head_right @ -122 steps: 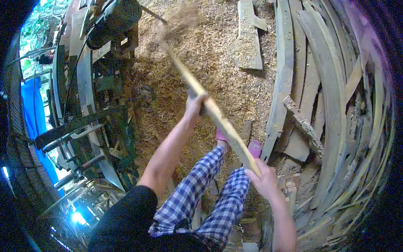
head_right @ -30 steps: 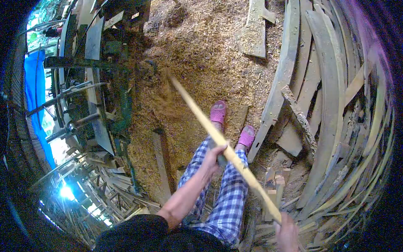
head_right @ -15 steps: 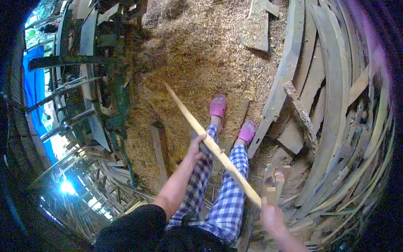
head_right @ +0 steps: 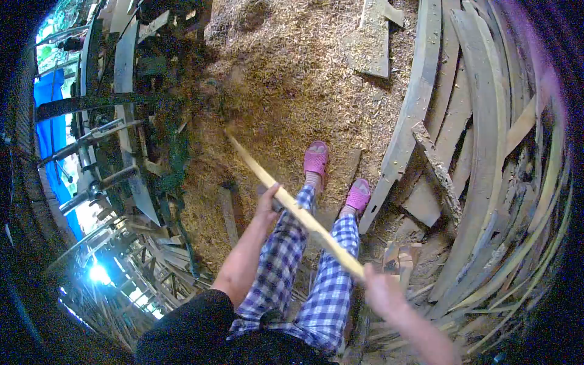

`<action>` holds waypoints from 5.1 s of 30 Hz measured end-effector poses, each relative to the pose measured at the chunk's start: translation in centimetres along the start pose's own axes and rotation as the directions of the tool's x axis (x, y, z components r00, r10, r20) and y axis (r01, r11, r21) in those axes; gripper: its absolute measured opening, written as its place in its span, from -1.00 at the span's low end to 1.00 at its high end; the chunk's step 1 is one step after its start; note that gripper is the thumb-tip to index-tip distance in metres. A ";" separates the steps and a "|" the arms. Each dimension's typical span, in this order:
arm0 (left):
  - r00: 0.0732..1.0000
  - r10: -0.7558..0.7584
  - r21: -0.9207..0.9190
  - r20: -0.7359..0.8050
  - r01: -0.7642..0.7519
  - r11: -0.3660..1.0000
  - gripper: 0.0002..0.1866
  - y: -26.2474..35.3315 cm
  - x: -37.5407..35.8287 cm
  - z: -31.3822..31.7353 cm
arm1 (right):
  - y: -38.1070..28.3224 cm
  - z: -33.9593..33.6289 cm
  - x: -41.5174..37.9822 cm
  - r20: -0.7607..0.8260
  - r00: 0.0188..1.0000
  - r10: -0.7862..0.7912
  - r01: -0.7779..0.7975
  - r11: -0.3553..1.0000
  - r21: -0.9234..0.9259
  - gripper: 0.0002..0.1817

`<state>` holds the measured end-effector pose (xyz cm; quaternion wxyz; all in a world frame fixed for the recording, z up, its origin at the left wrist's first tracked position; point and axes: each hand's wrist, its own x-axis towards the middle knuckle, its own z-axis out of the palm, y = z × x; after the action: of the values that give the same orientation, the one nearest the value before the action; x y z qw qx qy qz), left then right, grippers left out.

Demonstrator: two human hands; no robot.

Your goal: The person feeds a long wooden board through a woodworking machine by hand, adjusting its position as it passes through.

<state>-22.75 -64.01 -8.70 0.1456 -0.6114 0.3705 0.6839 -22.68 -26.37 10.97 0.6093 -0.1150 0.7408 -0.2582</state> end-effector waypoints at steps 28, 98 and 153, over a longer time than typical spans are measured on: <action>0.990 0.048 0.043 -0.129 -0.043 0.998 -0.54 -2.1 1.1 -3.3 | 1.9 -1.6 2.0 -0.035 0.999 -0.042 0.037 0.991 -0.131 -0.62; 0.936 0.279 0.305 0.214 -0.335 0.891 -0.65 -0.2 6.8 5.0 | 7.0 5.3 6.7 0.011 0.994 0.110 -0.110 0.980 0.167 -0.37; 0.966 0.221 0.236 0.137 -0.248 0.939 -0.71 14.0 15.1 10.1 | 3.0 -9.2 16.4 -0.438 0.899 0.011 -0.012 1.000 0.001 -0.62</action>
<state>-42.45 -70.48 -18.52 0.1593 -0.5016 0.5160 0.6759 -34.94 -29.57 -3.28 0.4284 -0.0501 0.8598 -0.2733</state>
